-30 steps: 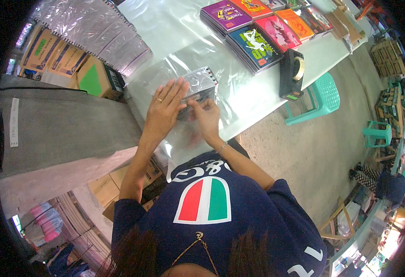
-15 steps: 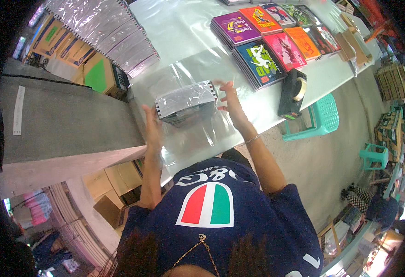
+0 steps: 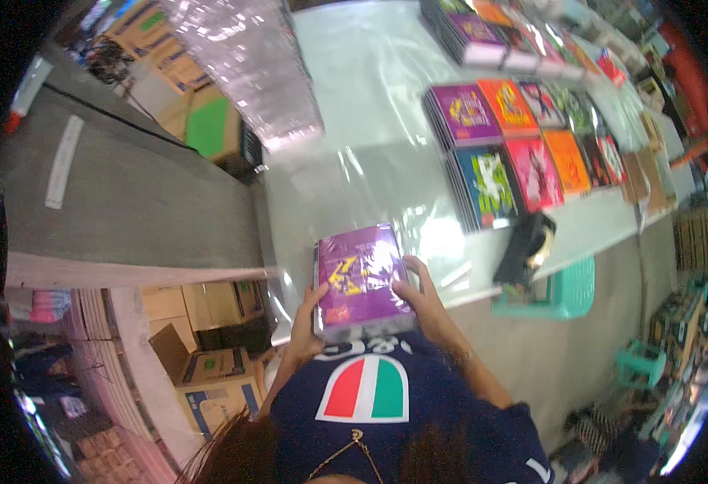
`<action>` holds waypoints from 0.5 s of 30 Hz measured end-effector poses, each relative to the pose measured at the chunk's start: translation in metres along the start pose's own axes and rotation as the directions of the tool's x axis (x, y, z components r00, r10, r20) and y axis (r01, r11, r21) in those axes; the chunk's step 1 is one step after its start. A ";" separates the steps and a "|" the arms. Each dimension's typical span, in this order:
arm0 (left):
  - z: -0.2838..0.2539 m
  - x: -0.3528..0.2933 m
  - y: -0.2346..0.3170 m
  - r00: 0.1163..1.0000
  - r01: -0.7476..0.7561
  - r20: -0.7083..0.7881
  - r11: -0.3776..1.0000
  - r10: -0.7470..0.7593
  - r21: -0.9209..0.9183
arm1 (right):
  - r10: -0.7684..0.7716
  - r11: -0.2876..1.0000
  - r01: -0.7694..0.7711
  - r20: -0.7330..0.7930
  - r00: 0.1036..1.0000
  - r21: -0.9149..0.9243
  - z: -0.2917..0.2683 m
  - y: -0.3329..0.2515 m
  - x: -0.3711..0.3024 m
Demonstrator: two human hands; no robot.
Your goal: The person organizes stacks of notebooks on a table and wraps them in clear plastic film, securing the film with adhesive tape.
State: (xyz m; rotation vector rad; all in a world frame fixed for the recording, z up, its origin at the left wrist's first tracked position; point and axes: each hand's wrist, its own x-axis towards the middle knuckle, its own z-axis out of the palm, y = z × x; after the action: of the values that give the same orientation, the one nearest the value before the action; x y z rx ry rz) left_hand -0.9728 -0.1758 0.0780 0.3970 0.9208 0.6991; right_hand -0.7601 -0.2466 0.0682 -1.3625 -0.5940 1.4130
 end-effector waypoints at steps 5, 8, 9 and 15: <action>0.051 -0.012 0.087 0.919 -0.310 0.241 0.950 0.311 -0.043 | -0.423 0.894 0.440 0.162 0.892 -0.087 0.030 -0.121 0.013; 0.084 -0.017 0.152 0.647 -0.735 0.447 0.663 0.618 0.146 | -0.709 0.656 0.732 0.182 0.681 -0.183 0.060 -0.204 0.032; 0.107 -0.021 0.187 0.504 -0.836 0.519 0.542 0.690 0.090 | -0.762 0.608 0.787 0.204 0.615 -0.104 0.071 -0.235 0.041; 0.203 -0.009 0.361 0.103 -0.993 0.373 0.120 0.922 -0.022 | -0.898 -0.430 0.809 0.285 -0.336 -0.401 0.135 -0.399 0.143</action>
State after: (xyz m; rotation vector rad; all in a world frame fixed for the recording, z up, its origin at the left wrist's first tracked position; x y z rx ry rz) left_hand -0.9439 0.0718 0.4084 1.4092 0.2788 1.7386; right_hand -0.7270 0.0565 0.3925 -0.6284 -1.5547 -0.5104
